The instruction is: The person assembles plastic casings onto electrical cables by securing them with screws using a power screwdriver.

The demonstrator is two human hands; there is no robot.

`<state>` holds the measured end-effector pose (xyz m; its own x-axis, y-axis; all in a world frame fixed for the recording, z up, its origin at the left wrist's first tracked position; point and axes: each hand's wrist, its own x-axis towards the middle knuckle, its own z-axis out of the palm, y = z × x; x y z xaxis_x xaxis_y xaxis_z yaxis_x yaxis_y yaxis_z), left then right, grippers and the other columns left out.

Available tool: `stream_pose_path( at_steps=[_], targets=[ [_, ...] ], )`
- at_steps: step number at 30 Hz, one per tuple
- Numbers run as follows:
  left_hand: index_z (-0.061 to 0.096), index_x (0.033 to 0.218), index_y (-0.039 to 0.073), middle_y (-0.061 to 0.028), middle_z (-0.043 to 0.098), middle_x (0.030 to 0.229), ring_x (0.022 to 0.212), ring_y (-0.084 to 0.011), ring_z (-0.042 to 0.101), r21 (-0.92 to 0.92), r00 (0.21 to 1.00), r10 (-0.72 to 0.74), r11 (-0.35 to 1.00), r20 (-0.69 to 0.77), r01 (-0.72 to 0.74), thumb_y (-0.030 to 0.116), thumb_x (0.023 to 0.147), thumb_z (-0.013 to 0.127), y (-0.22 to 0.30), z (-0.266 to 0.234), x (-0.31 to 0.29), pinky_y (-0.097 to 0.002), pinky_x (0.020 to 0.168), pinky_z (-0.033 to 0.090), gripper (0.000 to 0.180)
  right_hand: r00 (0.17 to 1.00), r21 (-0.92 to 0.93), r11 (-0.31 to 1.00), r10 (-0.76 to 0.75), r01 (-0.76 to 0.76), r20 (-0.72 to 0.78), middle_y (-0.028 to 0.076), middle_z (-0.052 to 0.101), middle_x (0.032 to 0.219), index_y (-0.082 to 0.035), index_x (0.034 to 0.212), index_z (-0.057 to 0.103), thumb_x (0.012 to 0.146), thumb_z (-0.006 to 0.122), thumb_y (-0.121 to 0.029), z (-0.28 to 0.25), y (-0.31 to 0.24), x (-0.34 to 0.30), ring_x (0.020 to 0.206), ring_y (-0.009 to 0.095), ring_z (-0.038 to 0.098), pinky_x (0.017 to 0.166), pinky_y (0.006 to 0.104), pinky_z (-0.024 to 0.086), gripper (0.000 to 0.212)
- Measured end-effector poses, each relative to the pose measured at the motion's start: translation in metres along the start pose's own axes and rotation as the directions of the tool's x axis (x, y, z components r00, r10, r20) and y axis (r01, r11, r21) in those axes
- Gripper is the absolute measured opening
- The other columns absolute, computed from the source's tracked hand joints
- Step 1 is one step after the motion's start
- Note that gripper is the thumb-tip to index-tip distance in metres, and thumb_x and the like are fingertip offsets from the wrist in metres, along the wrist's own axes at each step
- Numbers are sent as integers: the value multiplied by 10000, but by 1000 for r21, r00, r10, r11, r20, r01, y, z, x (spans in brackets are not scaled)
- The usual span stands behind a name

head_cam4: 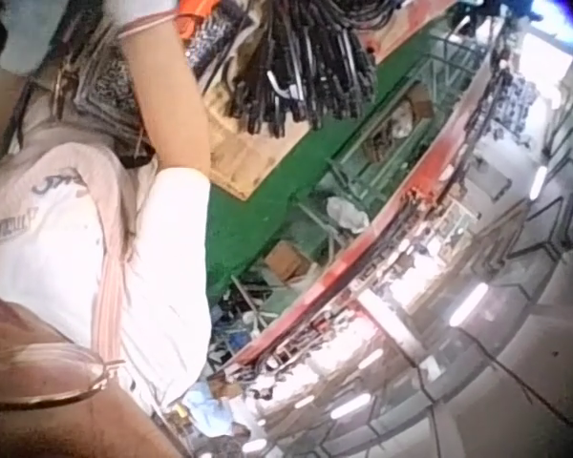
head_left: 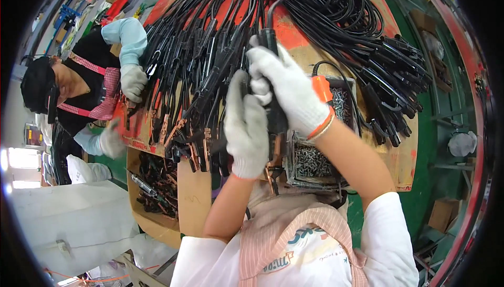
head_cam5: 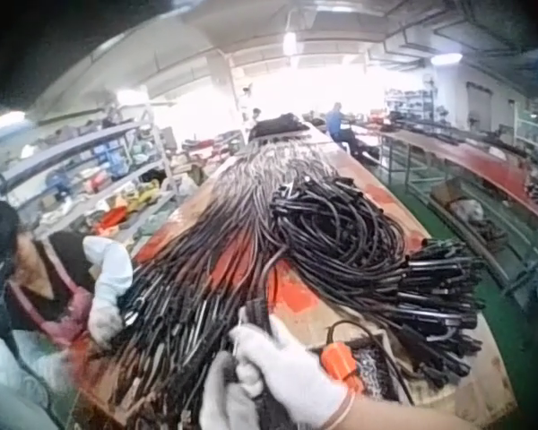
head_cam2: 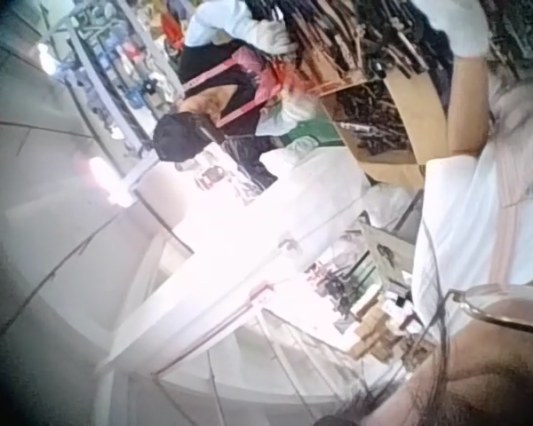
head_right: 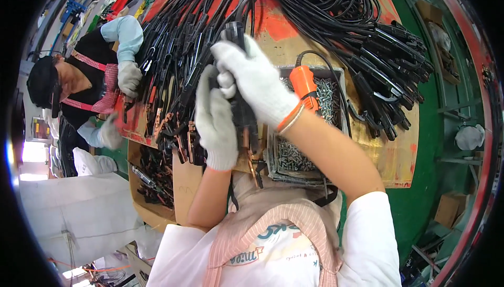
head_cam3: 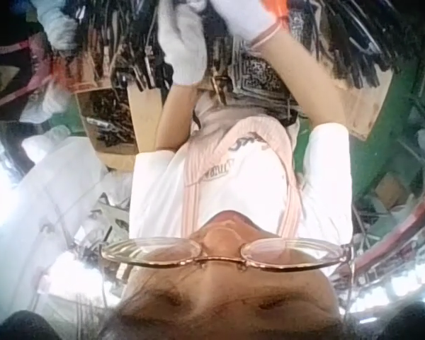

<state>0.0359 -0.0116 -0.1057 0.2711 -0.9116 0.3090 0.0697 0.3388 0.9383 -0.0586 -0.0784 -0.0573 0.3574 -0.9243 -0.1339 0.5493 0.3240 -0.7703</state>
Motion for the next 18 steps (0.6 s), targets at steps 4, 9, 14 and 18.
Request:
stream_pose_path(
  at_steps=[4, 9, 14, 18],
  targets=[
    [371, 1431, -73, -113, 503, 1355, 1176, -151, 506, 19, 993, -88, 996, -84, 90, 130, 1012, 473, 10, 11, 3, -295, 1013, 401, 477, 988, 47, 994, -88, 95, -124, -13, 517, 739, -86, 1037, 506, 956, 611, -235, -1, 4, -8, 578, 61, 494, 505, 224, 447, 199],
    [393, 1414, -66, -95, 568, 1248, 990, -99, 567, -17, 973, -227, 974, -47, 226, 117, 999, 490, 24, 13, 6, -260, 889, 475, 464, 989, 327, 942, 112, -75, -97, -12, 496, 693, -103, 931, 516, 971, 591, -254, -18, 8, 2, 547, 74, 475, 478, 217, 441, 173],
    [521, 1284, -33, -88, 629, 1110, 969, -93, 587, -67, 990, -140, 988, -20, 138, 68, 1011, 476, 26, 17, 7, -229, 850, 488, 294, 978, 339, 940, 99, -32, -182, -12, 511, 685, -97, 921, 524, 971, 593, -273, -11, 4, -6, 540, 76, 482, 474, 215, 442, 196],
    [538, 1216, -16, -96, 614, 1132, 1011, -122, 586, -59, 994, 90, 995, 68, -86, 41, 1018, 453, 16, 20, -4, -261, 918, 473, 223, 987, 229, 973, 3, 34, -158, -12, 529, 690, -91, 923, 540, 962, 614, -288, -17, -1, -10, 546, 67, 490, 475, 211, 445, 214]
  ],
)
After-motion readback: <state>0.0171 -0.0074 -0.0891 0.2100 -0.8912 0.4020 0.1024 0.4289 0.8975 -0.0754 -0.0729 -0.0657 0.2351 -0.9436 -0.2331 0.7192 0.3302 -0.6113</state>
